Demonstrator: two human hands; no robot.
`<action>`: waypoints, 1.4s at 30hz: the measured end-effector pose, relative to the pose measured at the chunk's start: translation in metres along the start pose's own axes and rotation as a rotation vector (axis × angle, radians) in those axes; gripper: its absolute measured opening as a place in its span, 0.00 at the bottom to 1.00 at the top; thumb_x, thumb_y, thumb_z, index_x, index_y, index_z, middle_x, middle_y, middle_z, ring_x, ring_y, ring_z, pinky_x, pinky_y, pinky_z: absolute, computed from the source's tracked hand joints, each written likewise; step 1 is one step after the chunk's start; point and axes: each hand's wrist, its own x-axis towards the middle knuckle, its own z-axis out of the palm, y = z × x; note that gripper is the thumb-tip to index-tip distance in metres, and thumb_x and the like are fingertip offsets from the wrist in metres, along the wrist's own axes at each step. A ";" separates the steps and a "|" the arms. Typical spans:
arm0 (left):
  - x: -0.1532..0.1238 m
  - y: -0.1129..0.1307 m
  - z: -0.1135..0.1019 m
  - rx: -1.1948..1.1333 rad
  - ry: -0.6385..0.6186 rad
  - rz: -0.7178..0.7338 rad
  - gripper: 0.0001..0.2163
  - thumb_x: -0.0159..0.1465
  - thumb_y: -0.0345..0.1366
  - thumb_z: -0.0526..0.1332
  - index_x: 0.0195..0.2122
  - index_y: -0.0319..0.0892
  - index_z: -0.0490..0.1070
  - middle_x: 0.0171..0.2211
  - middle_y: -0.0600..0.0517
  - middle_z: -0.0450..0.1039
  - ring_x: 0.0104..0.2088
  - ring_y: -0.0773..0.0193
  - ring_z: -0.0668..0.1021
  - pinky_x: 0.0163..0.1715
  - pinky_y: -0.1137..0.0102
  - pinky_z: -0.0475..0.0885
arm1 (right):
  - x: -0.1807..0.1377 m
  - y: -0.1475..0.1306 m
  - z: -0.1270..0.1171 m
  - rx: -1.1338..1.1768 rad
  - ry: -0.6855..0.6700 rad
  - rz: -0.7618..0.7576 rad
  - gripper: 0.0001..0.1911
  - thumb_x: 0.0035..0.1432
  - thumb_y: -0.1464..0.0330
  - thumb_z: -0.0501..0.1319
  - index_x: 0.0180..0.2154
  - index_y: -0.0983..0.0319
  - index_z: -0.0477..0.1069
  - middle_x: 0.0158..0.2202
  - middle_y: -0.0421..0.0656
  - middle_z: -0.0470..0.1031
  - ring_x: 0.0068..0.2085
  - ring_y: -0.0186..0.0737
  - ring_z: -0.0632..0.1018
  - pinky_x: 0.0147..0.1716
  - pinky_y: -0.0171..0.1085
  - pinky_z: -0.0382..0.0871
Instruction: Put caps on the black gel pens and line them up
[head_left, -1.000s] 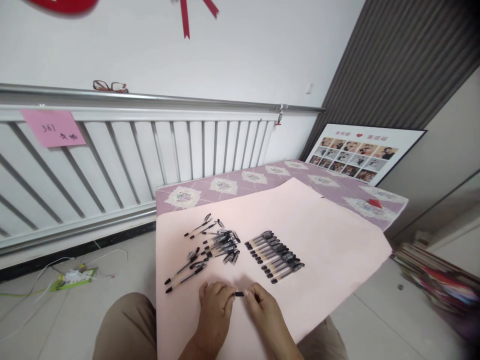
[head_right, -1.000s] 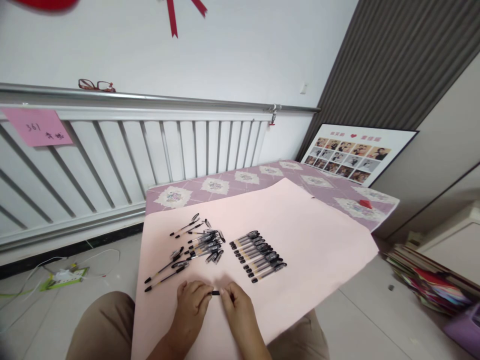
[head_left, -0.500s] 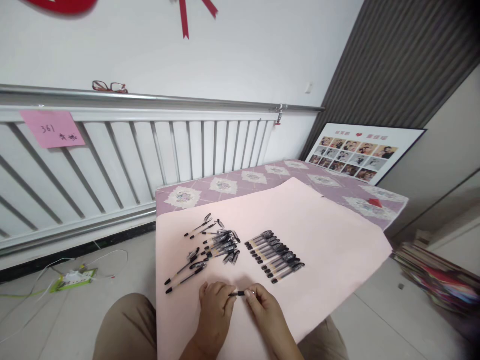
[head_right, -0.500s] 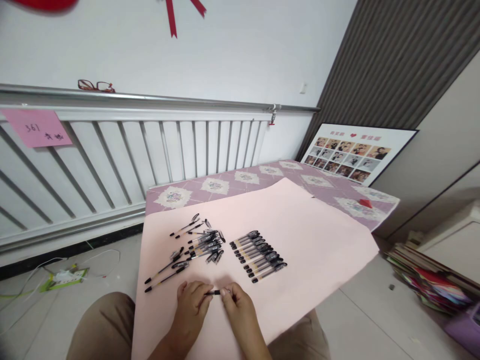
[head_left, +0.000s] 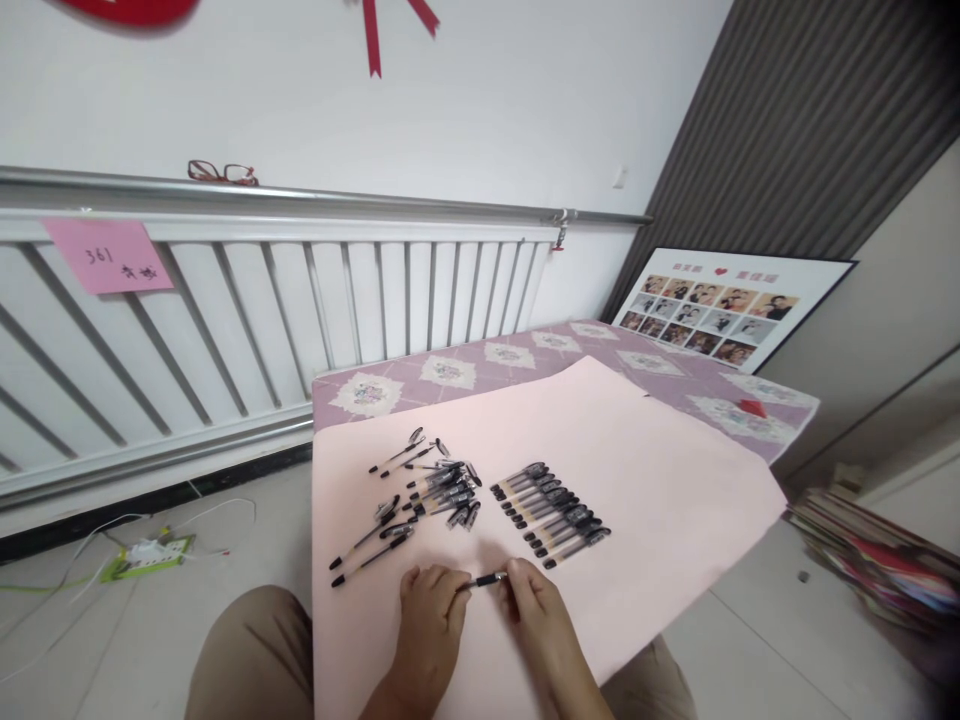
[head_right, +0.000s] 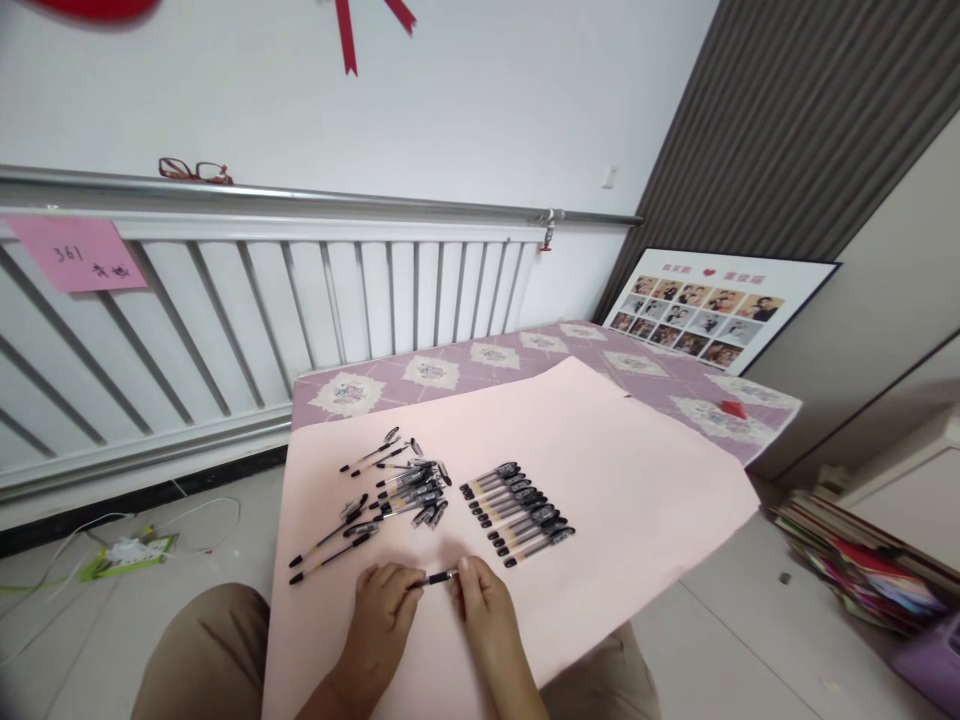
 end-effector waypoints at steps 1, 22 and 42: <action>0.000 -0.002 0.001 -0.024 0.022 -0.018 0.11 0.61 0.30 0.51 0.38 0.47 0.70 0.36 0.52 0.74 0.40 0.61 0.73 0.48 0.59 0.59 | 0.005 0.001 0.000 -0.053 0.032 -0.040 0.20 0.61 0.60 0.44 0.22 0.60 0.63 0.17 0.36 0.64 0.21 0.35 0.67 0.22 0.32 0.62; 0.005 -0.005 -0.003 -0.381 0.101 -0.283 0.11 0.61 0.38 0.49 0.38 0.42 0.68 0.30 0.52 0.71 0.31 0.64 0.73 0.34 0.70 0.68 | 0.079 0.006 0.025 -0.737 -0.038 -0.380 0.13 0.55 0.75 0.52 0.39 0.60 0.71 0.37 0.47 0.72 0.41 0.42 0.71 0.42 0.36 0.61; 0.005 -0.005 -0.001 -0.409 0.099 -0.270 0.12 0.61 0.39 0.50 0.41 0.41 0.69 0.33 0.50 0.72 0.34 0.62 0.73 0.37 0.68 0.68 | 0.081 -0.016 0.012 -0.972 -0.246 -0.303 0.11 0.56 0.72 0.52 0.39 0.61 0.70 0.43 0.47 0.70 0.45 0.44 0.67 0.42 0.35 0.60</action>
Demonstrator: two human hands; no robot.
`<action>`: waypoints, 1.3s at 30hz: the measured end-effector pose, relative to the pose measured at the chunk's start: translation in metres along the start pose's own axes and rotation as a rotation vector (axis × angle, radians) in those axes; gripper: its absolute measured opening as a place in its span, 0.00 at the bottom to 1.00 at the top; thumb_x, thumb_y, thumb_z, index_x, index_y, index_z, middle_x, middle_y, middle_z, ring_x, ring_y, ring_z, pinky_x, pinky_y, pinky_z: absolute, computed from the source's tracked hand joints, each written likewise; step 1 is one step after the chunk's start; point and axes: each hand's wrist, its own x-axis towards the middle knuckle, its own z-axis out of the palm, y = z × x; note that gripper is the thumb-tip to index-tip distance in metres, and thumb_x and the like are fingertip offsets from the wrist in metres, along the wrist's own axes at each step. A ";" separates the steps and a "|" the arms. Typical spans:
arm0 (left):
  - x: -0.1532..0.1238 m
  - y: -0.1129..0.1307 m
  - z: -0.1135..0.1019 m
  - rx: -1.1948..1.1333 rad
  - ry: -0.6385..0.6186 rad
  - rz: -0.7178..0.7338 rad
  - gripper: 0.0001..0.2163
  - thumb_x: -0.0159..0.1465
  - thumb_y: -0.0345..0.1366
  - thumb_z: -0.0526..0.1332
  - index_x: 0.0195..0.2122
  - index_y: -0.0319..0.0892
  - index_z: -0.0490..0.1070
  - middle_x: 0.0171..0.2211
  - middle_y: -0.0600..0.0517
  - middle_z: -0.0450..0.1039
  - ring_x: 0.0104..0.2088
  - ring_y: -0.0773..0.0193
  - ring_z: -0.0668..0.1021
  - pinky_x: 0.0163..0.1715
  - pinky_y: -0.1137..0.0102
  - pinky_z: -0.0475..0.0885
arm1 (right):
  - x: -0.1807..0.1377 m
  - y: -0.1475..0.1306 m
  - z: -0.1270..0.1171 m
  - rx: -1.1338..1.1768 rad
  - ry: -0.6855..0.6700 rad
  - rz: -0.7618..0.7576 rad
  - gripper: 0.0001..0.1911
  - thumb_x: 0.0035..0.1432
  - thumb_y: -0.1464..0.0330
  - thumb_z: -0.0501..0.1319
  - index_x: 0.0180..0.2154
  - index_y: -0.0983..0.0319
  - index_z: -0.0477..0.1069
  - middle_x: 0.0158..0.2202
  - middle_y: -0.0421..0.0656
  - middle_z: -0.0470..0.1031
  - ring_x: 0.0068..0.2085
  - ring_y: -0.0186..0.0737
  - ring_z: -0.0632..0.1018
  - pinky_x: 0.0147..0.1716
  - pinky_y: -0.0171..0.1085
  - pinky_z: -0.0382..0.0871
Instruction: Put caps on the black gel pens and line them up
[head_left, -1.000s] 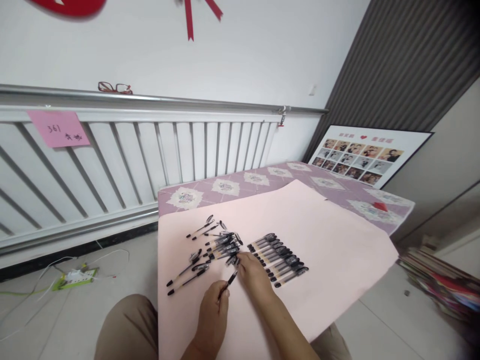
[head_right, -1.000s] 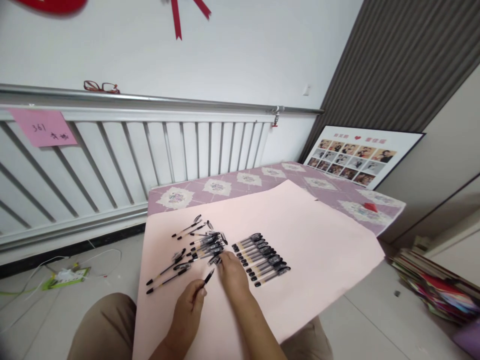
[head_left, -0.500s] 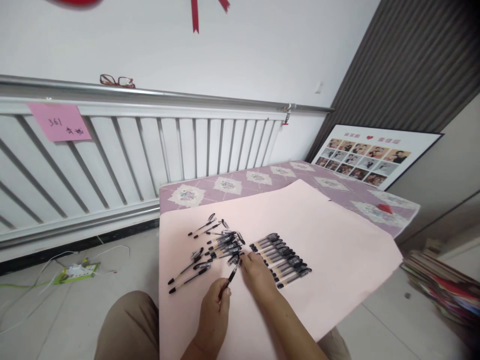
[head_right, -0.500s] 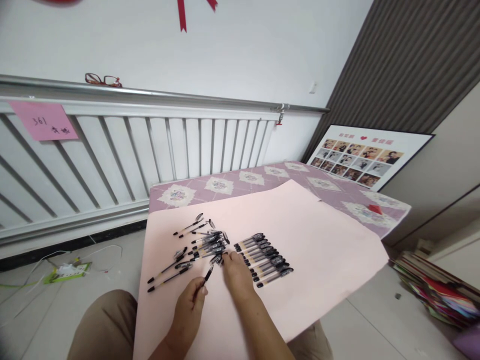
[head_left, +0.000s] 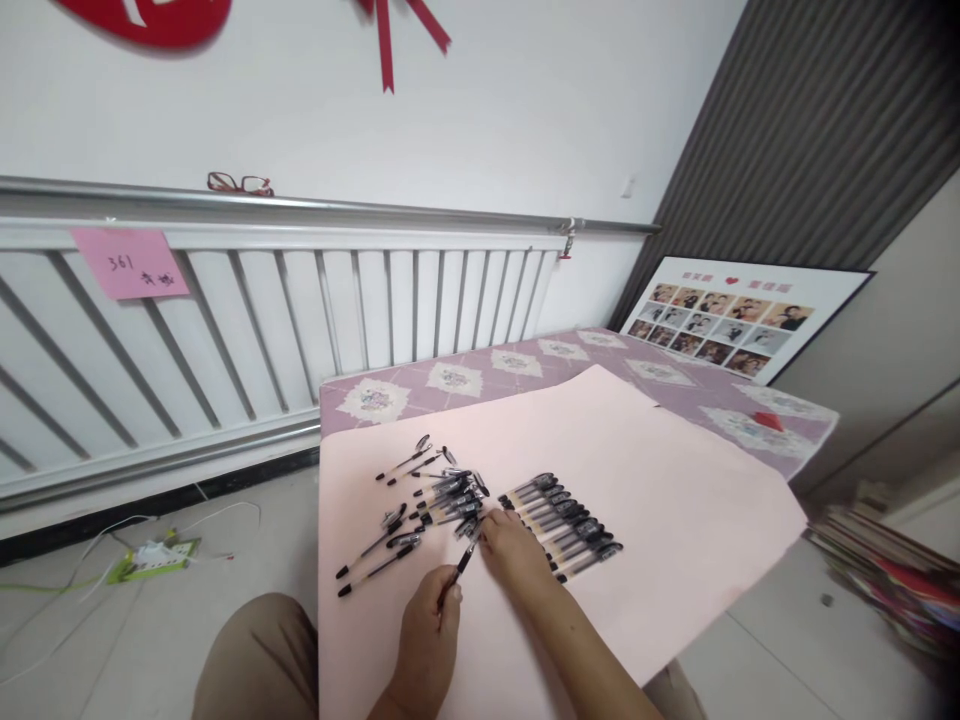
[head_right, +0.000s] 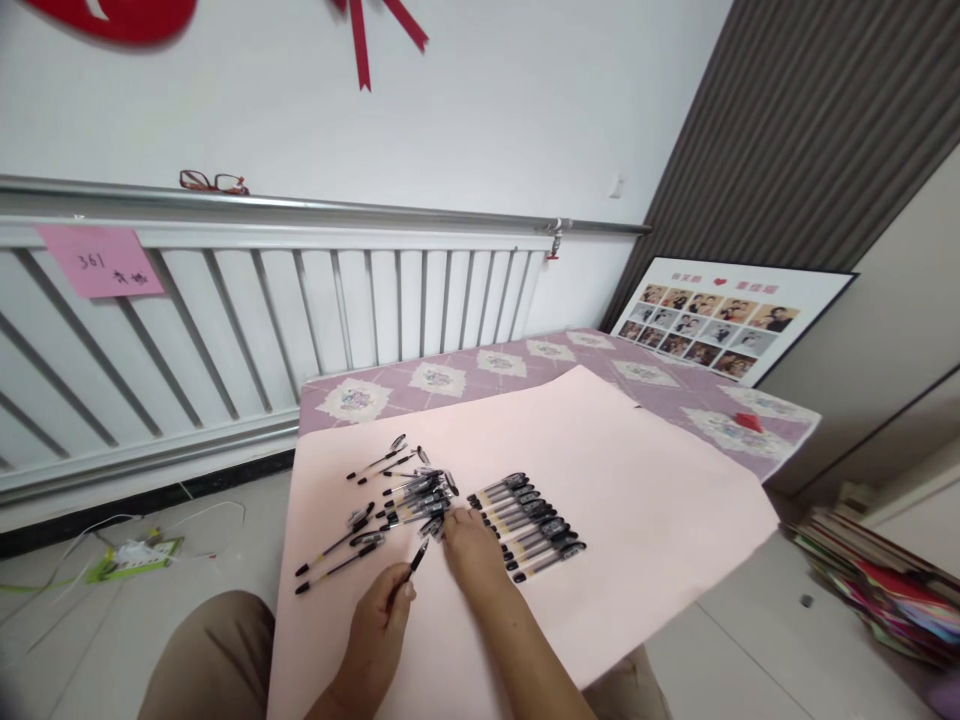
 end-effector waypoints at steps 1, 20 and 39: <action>0.000 0.000 0.000 0.001 -0.001 0.001 0.12 0.61 0.39 0.50 0.41 0.41 0.69 0.32 0.50 0.72 0.34 0.62 0.73 0.37 0.68 0.68 | 0.000 0.000 0.000 -0.002 -0.005 0.004 0.12 0.55 0.73 0.52 0.41 0.61 0.70 0.42 0.47 0.71 0.45 0.44 0.67 0.42 0.35 0.60; 0.000 0.001 0.000 0.023 -0.008 -0.003 0.11 0.61 0.38 0.50 0.40 0.41 0.69 0.32 0.51 0.72 0.33 0.63 0.73 0.36 0.70 0.67 | 0.004 -0.001 -0.001 -0.003 -0.052 0.047 0.18 0.51 0.76 0.53 0.44 0.61 0.66 0.45 0.49 0.69 0.47 0.46 0.67 0.41 0.36 0.60; -0.001 0.003 -0.002 0.055 -0.049 0.088 0.11 0.61 0.36 0.51 0.40 0.43 0.70 0.36 0.50 0.73 0.37 0.62 0.74 0.39 0.68 0.69 | -0.056 0.003 0.003 0.676 0.147 0.188 0.11 0.56 0.65 0.49 0.32 0.61 0.68 0.28 0.41 0.71 0.29 0.37 0.71 0.28 0.33 0.63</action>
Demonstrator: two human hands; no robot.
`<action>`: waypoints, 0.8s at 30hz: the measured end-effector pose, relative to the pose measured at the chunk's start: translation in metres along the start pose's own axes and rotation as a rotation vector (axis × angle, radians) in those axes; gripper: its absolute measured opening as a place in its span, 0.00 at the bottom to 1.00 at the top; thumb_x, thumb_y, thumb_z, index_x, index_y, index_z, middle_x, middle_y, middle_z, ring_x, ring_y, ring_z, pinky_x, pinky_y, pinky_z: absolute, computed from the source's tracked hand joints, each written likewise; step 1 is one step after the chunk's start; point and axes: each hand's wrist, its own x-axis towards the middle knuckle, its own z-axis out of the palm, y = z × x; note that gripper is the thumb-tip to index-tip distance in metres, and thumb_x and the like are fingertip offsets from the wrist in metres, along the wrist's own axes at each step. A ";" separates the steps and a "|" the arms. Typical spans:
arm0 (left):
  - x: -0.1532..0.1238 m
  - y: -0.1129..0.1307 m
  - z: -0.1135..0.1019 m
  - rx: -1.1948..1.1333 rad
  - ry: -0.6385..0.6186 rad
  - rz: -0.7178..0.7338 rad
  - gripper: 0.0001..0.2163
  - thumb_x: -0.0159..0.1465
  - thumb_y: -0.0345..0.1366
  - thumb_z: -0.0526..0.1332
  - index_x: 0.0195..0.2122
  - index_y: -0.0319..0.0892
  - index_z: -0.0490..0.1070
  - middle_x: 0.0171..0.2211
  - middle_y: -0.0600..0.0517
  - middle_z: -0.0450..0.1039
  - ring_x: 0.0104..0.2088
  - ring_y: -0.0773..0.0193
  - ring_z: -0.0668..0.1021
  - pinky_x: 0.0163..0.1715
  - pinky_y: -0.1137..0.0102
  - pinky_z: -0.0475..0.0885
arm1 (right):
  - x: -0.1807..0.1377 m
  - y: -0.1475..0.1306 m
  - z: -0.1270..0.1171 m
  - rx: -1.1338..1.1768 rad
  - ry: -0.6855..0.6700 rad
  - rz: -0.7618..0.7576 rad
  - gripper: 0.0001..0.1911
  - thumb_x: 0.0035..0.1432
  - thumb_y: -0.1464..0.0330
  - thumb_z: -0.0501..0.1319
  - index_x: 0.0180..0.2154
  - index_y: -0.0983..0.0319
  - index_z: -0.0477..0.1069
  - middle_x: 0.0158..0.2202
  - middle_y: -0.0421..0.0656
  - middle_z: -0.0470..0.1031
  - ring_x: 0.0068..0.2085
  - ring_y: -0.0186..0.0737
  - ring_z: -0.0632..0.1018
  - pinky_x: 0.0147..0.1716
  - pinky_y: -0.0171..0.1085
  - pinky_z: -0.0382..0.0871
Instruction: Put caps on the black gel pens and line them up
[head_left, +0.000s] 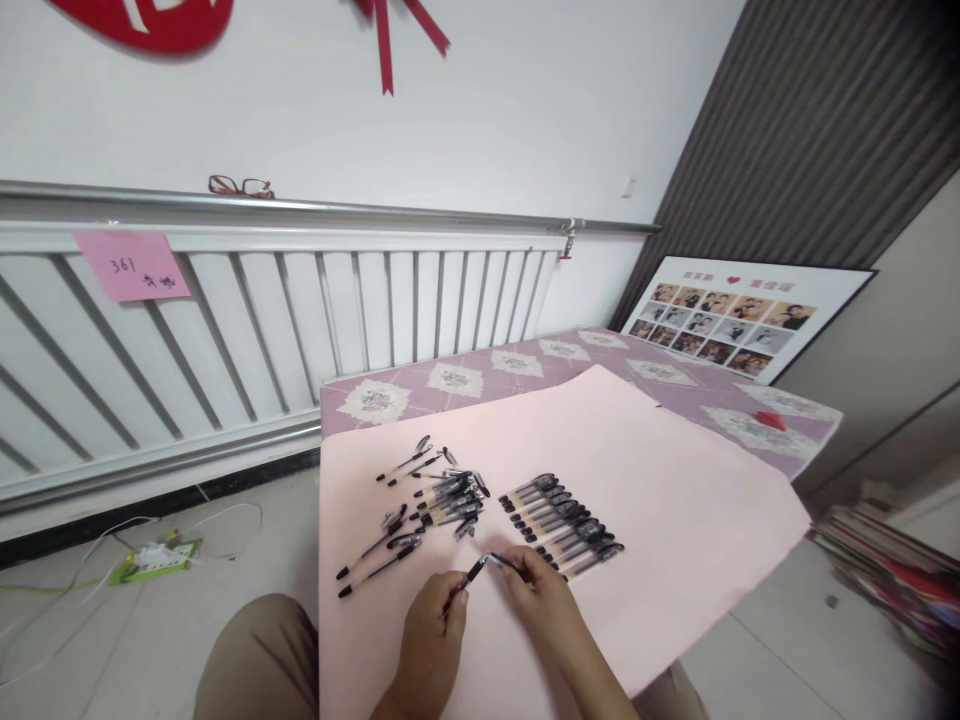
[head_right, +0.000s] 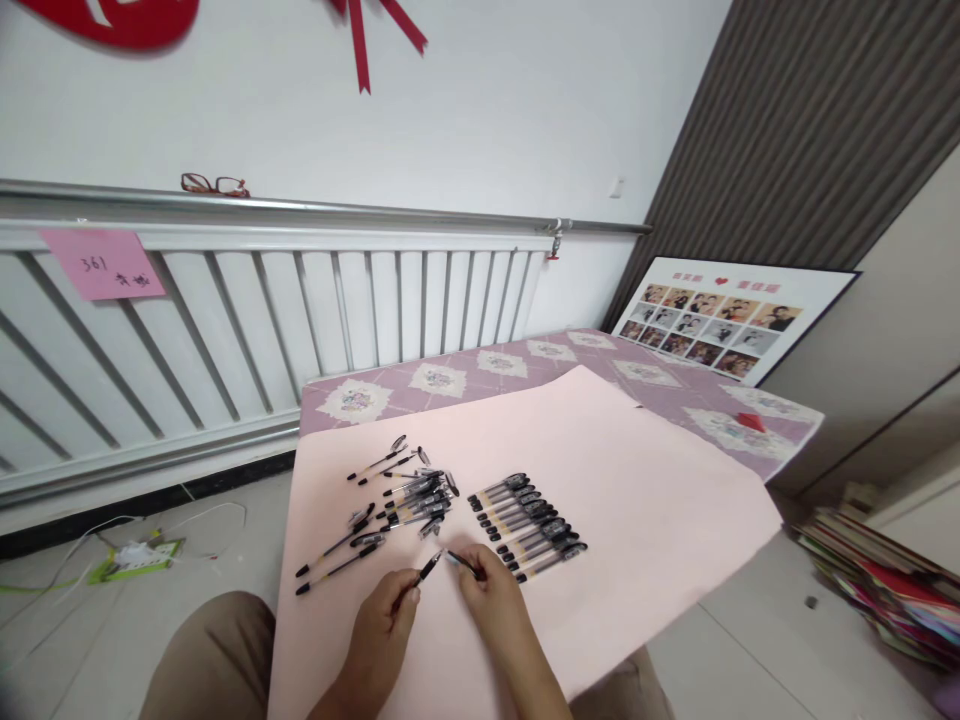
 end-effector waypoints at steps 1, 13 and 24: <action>0.000 0.001 0.000 0.017 -0.003 0.009 0.11 0.61 0.35 0.51 0.39 0.43 0.70 0.35 0.50 0.73 0.37 0.62 0.74 0.39 0.68 0.69 | -0.005 0.000 -0.002 0.165 0.028 0.069 0.11 0.55 0.64 0.50 0.33 0.61 0.68 0.27 0.40 0.71 0.28 0.36 0.71 0.26 0.33 0.63; -0.003 0.003 0.003 0.212 -0.057 0.135 0.10 0.59 0.29 0.52 0.36 0.45 0.71 0.33 0.51 0.73 0.35 0.62 0.73 0.38 0.68 0.68 | -0.023 -0.017 -0.027 0.679 0.150 0.319 0.11 0.46 0.62 0.60 0.32 0.60 0.72 0.21 0.35 0.65 0.22 0.32 0.65 0.23 0.32 0.62; -0.005 0.005 0.004 0.280 -0.100 0.164 0.11 0.59 0.29 0.52 0.38 0.46 0.72 0.33 0.51 0.72 0.35 0.61 0.73 0.38 0.66 0.67 | -0.026 -0.010 -0.039 0.503 0.128 0.279 0.12 0.45 0.61 0.59 0.31 0.60 0.72 0.25 0.39 0.71 0.28 0.38 0.70 0.25 0.33 0.64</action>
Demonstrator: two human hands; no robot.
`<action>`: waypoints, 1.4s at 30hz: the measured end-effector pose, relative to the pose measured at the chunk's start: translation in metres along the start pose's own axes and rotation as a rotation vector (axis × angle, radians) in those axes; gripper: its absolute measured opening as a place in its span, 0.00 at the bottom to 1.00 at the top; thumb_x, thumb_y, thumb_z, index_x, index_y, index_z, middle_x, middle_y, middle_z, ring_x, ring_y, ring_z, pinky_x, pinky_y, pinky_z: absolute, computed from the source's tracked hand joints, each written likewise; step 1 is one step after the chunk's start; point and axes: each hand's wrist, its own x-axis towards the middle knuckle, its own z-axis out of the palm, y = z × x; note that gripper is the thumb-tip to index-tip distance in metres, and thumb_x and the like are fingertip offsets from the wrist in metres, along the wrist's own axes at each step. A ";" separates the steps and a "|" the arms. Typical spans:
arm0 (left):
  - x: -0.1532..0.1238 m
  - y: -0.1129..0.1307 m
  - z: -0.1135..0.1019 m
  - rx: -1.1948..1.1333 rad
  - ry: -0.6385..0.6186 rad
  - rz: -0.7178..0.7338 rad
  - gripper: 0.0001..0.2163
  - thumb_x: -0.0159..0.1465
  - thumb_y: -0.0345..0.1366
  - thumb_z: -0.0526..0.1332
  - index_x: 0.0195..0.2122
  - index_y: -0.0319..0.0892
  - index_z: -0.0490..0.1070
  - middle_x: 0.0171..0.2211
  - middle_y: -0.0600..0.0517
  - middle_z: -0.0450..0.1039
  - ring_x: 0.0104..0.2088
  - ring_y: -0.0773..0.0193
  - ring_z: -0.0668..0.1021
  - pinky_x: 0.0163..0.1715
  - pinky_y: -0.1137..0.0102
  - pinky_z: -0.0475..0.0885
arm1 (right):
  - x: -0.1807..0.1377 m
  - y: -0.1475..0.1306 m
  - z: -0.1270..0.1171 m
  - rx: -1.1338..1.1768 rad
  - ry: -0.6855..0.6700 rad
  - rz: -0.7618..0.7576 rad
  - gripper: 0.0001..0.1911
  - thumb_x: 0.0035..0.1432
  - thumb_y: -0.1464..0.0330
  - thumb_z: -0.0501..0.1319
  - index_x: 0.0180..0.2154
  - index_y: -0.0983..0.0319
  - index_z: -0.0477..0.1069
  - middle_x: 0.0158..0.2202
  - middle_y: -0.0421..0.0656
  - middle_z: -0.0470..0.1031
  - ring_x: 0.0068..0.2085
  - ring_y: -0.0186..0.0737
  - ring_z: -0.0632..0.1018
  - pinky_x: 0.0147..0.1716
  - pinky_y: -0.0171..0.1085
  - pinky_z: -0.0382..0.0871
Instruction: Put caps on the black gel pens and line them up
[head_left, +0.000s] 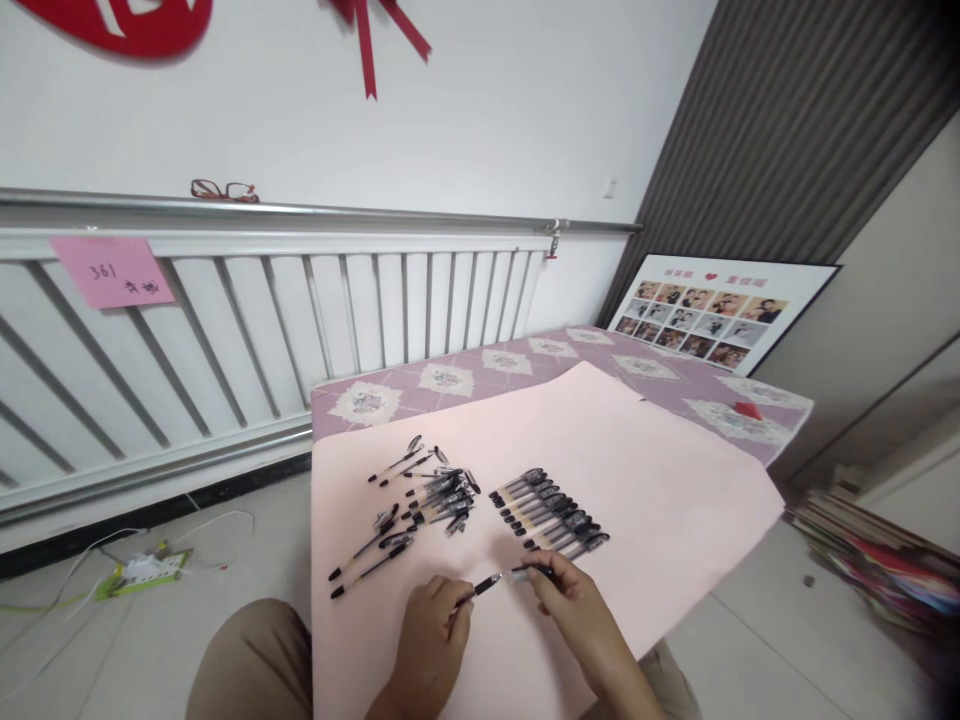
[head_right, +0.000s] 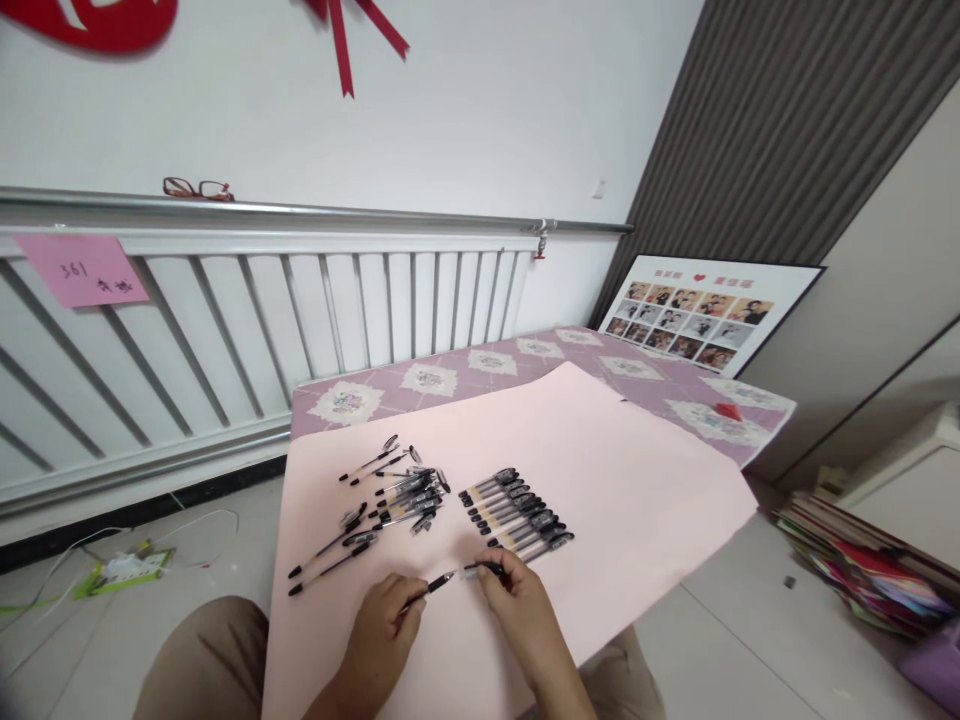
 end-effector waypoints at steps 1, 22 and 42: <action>0.000 0.000 0.000 0.000 -0.007 -0.002 0.11 0.59 0.29 0.52 0.37 0.46 0.72 0.33 0.51 0.72 0.35 0.61 0.73 0.38 0.66 0.67 | 0.000 0.000 0.000 0.000 0.000 0.002 0.12 0.45 0.61 0.59 0.31 0.60 0.72 0.24 0.39 0.70 0.27 0.37 0.69 0.25 0.33 0.63; 0.001 -0.001 0.000 0.013 -0.055 0.032 0.11 0.59 0.30 0.52 0.36 0.45 0.72 0.31 0.50 0.72 0.34 0.60 0.72 0.37 0.66 0.66 | -0.002 0.006 0.027 -0.034 -0.223 -0.035 0.07 0.47 0.65 0.58 0.28 0.61 0.72 0.20 0.35 0.68 0.25 0.35 0.68 0.26 0.33 0.61; -0.002 -0.008 0.003 -0.009 -0.026 -0.014 0.11 0.59 0.30 0.52 0.41 0.45 0.69 0.36 0.50 0.73 0.38 0.60 0.73 0.40 0.64 0.68 | -0.008 0.038 0.069 0.351 -0.142 0.042 0.13 0.48 0.61 0.60 0.22 0.61 0.61 0.16 0.33 0.62 0.18 0.29 0.62 0.21 0.31 0.54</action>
